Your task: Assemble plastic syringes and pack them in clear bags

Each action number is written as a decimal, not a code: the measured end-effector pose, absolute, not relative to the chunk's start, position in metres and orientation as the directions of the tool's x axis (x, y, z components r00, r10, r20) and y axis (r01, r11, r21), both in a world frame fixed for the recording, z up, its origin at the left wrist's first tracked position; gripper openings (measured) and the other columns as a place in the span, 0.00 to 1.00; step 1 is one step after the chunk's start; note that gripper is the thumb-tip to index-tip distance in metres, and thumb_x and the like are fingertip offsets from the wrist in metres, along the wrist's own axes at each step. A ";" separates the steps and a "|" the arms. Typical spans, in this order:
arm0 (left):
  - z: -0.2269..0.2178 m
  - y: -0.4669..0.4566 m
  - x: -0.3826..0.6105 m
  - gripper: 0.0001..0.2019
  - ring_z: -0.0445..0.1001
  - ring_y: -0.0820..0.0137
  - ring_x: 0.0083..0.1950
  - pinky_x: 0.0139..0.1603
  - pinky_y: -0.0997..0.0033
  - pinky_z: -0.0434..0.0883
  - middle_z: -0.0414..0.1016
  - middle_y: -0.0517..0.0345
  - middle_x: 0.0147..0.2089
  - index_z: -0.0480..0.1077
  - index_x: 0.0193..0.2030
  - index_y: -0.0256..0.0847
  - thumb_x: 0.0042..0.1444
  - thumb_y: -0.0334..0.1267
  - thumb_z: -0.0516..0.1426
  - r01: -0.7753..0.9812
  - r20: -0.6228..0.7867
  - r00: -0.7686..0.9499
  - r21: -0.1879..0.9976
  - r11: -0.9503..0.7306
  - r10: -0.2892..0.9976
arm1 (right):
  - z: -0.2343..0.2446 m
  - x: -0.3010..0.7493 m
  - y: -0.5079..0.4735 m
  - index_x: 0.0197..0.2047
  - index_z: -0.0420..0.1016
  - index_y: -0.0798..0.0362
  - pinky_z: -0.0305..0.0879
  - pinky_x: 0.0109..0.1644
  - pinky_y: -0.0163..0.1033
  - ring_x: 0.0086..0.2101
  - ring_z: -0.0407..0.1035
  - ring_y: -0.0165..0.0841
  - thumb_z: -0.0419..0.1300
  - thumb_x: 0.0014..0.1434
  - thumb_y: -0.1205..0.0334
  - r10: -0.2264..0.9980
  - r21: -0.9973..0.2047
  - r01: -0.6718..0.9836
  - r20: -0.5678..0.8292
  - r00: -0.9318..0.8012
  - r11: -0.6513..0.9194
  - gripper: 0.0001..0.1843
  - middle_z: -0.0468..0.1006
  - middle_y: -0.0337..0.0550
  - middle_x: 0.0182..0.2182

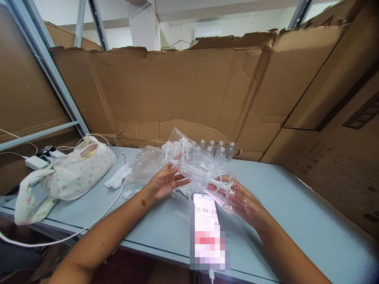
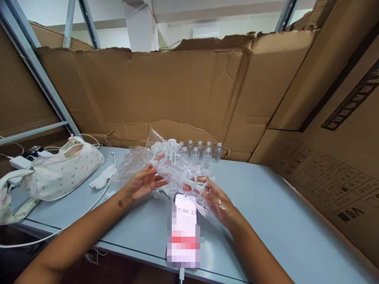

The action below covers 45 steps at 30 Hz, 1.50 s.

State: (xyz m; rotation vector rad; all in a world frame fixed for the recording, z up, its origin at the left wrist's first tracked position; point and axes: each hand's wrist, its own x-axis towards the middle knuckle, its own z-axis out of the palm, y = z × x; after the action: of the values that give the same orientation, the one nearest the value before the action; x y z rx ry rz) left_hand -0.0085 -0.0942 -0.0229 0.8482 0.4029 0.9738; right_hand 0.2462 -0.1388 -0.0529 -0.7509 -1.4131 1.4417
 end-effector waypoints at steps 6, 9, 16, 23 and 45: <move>-0.034 -0.098 -0.001 0.30 0.75 0.64 0.46 0.51 0.57 0.71 0.72 0.54 0.51 0.65 0.55 0.47 0.45 0.33 0.68 -0.584 0.051 0.532 0.745 0.323 0.845 | -0.043 0.239 -0.140 0.47 0.76 0.45 0.65 0.54 0.51 0.48 0.73 0.46 0.66 0.48 0.44 0.951 -0.997 -0.072 -0.013 -0.310 -0.038 0.24 0.76 0.48 0.52; -0.037 -0.101 0.001 0.27 0.75 0.64 0.45 0.50 0.56 0.72 0.73 0.54 0.48 0.67 0.51 0.45 0.43 0.32 0.68 -0.580 0.037 0.533 0.744 0.332 0.846 | -0.041 0.237 -0.139 0.46 0.77 0.46 0.66 0.51 0.50 0.46 0.73 0.46 0.67 0.47 0.44 0.938 -0.998 -0.056 -0.020 -0.346 -0.042 0.25 0.80 0.48 0.45; -0.036 -0.101 0.001 0.17 0.76 0.68 0.40 0.48 0.60 0.73 0.76 0.56 0.41 0.70 0.39 0.39 0.42 0.33 0.69 -0.581 0.016 0.473 0.757 0.299 0.881 | -0.041 0.237 -0.136 0.36 0.80 0.50 0.69 0.36 0.42 0.32 0.74 0.38 0.71 0.39 0.44 0.987 -0.998 -0.065 0.004 -0.159 -0.007 0.24 0.79 0.43 0.29; -0.021 -0.088 -0.012 0.14 0.78 0.65 0.40 0.50 0.63 0.74 0.78 0.53 0.39 0.71 0.35 0.35 0.43 0.36 0.68 -0.730 0.036 0.370 0.629 0.267 0.928 | -0.042 0.251 -0.127 0.36 0.78 0.45 0.71 0.43 0.40 0.35 0.74 0.34 0.66 0.48 0.46 0.958 -0.871 -0.428 0.145 0.247 0.242 0.15 0.79 0.39 0.33; -0.026 -0.102 0.000 0.31 0.75 0.63 0.43 0.46 0.62 0.68 0.72 0.46 0.53 0.67 0.57 0.44 0.47 0.48 0.66 -0.394 0.077 0.517 0.906 0.157 0.853 | -0.046 0.230 -0.133 0.30 0.73 0.42 0.67 0.53 0.54 0.41 0.74 0.38 0.71 0.44 0.54 0.987 -0.777 -0.629 0.080 -0.138 -0.025 0.11 0.81 0.32 0.38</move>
State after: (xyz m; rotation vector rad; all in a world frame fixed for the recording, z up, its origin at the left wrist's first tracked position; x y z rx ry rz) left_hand 0.0002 -0.1018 -0.0262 1.0717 0.5220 0.9515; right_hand 0.2298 -0.1327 -0.0465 -0.5931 -0.8083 1.5468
